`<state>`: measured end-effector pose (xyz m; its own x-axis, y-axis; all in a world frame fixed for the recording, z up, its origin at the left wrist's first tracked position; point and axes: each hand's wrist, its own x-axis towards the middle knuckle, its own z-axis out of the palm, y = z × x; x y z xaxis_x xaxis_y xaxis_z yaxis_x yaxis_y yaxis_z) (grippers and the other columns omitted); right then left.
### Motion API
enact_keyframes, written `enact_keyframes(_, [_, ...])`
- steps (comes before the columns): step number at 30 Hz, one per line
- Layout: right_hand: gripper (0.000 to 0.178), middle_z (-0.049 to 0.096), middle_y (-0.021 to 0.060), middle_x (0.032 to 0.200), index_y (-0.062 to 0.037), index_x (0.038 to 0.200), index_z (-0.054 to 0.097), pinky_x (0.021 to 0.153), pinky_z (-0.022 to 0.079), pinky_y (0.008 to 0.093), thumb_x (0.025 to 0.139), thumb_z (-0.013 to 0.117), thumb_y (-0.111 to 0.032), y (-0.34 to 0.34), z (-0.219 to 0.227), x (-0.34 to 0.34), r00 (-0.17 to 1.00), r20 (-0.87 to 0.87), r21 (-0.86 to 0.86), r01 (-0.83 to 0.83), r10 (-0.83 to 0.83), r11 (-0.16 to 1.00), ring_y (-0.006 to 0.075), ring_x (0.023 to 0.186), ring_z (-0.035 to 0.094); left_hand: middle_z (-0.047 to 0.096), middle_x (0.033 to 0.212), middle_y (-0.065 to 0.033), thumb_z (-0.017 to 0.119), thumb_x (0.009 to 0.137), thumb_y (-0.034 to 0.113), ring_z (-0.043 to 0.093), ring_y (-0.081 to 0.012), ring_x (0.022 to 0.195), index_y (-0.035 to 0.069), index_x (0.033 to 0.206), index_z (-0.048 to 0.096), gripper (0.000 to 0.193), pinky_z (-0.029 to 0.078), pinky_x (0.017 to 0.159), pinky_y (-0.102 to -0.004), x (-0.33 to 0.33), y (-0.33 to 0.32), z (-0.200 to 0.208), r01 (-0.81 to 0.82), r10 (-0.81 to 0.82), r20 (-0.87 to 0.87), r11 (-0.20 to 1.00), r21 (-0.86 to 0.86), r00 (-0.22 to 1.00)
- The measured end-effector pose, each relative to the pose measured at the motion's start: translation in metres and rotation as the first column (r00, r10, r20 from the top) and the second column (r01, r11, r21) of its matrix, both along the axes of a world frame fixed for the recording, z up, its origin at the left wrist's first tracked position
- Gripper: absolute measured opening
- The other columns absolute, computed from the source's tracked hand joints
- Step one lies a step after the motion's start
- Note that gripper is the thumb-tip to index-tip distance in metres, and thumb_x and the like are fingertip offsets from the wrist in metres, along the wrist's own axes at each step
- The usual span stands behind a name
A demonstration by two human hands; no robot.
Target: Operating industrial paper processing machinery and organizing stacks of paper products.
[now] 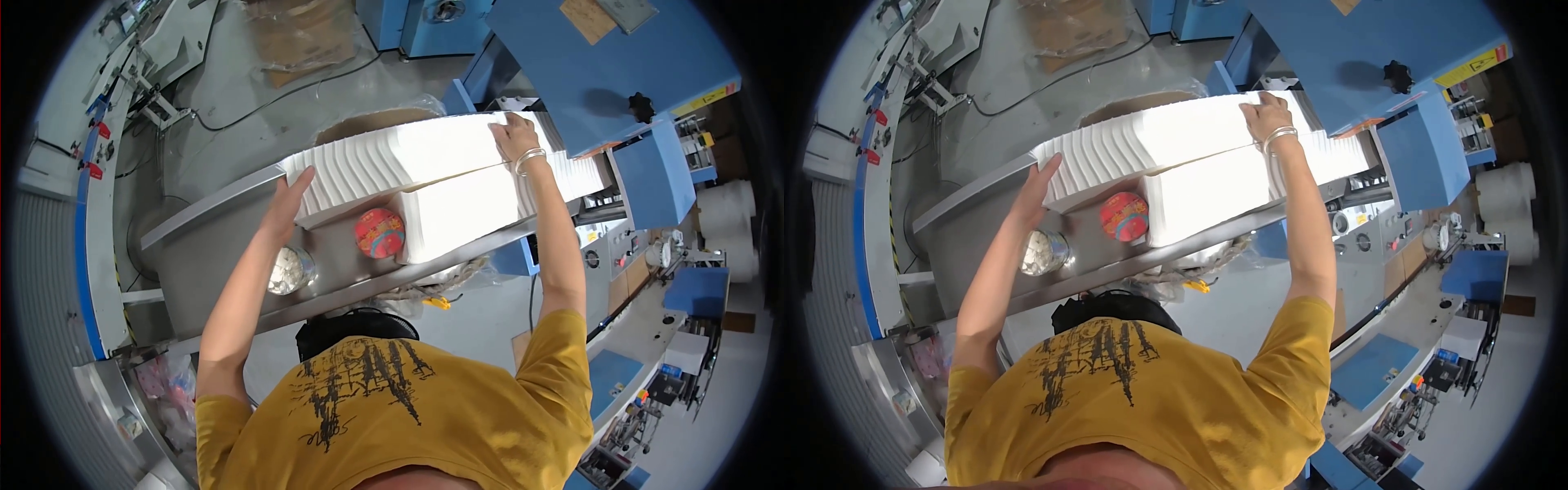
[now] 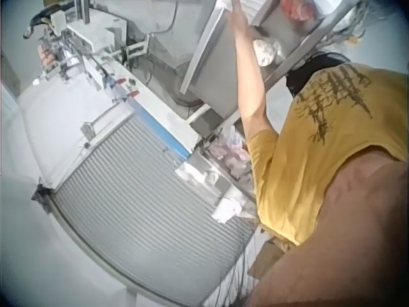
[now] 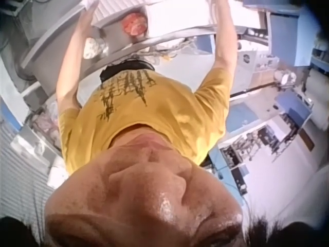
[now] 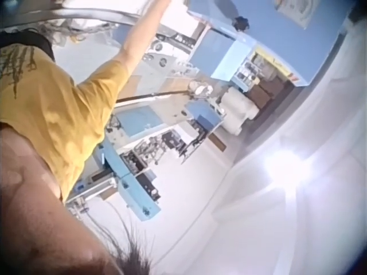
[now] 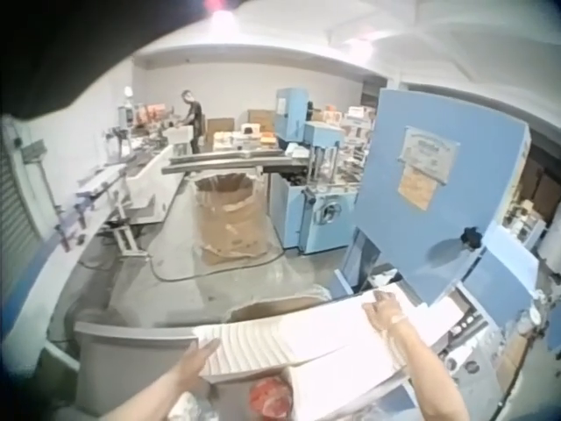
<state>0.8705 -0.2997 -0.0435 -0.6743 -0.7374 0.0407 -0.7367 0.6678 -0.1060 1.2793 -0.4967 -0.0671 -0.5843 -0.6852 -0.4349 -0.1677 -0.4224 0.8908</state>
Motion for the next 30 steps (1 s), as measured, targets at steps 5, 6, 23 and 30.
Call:
enact_keyframes(5, [0.068,0.034,0.0089,0.15,-0.008,0.099,0.075,0.11,0.023,0.0505,0.094,0.033,-0.06,-0.004,0.018,0.035,0.987,-0.138,0.214,-0.05,0.081,0.976,0.0343,0.139,0.023,0.037,0.141,-0.018,0.068,0.082,0.047,0.037,-0.0257,0.131,-0.004,0.141,0.019,0.092,0.027,0.108,-0.0359,-0.007,-0.004,-0.016,-0.046,0.047,0.027,0.999,-0.029,0.999])
enact_keyframes(6, [0.068,0.034,0.0089,0.15,-0.008,0.099,0.075,0.11,0.023,0.0505,0.094,0.033,-0.06,-0.009,0.015,0.04,0.987,-0.133,0.213,-0.059,0.089,0.975,0.0343,0.139,0.023,0.037,0.141,-0.0197,0.07,0.08,0.047,0.037,-0.0265,0.131,-0.005,0.142,0.016,0.097,0.027,0.109,-0.0361,-0.007,-0.005,-0.019,-0.066,0.068,0.051,0.997,-0.036,0.996])
enact_keyframes(23, [0.059,0.05,0.012,0.13,0.0003,0.107,0.068,0.098,0.043,0.0376,0.087,0.055,-0.055,-0.125,-0.008,0.23,0.999,0.042,-0.059,0.007,-0.004,0.998,0.0293,0.122,0.046,0.06,0.12,-0.0102,0.061,0.091,0.036,0.06,-0.0205,0.107,0.0,0.13,0.048,0.055,0.047,0.091,-0.0337,0.173,-0.094,-0.029,-0.155,0.156,-0.009,0.984,0.09,0.988])
enact_keyframes(30, [0.06,0.056,0.0142,0.123,-0.0028,0.104,0.07,0.095,0.045,0.0379,0.083,0.059,-0.058,-0.143,0.004,0.352,0.972,0.219,-0.132,0.112,-0.081,0.985,0.0298,0.119,0.049,0.058,0.126,-0.0055,0.059,0.09,0.044,0.057,-0.0217,0.112,0.006,0.134,0.047,0.059,0.046,0.092,-0.0382,0.27,-0.124,0.01,-0.076,0.072,0.048,0.991,0.106,0.996])
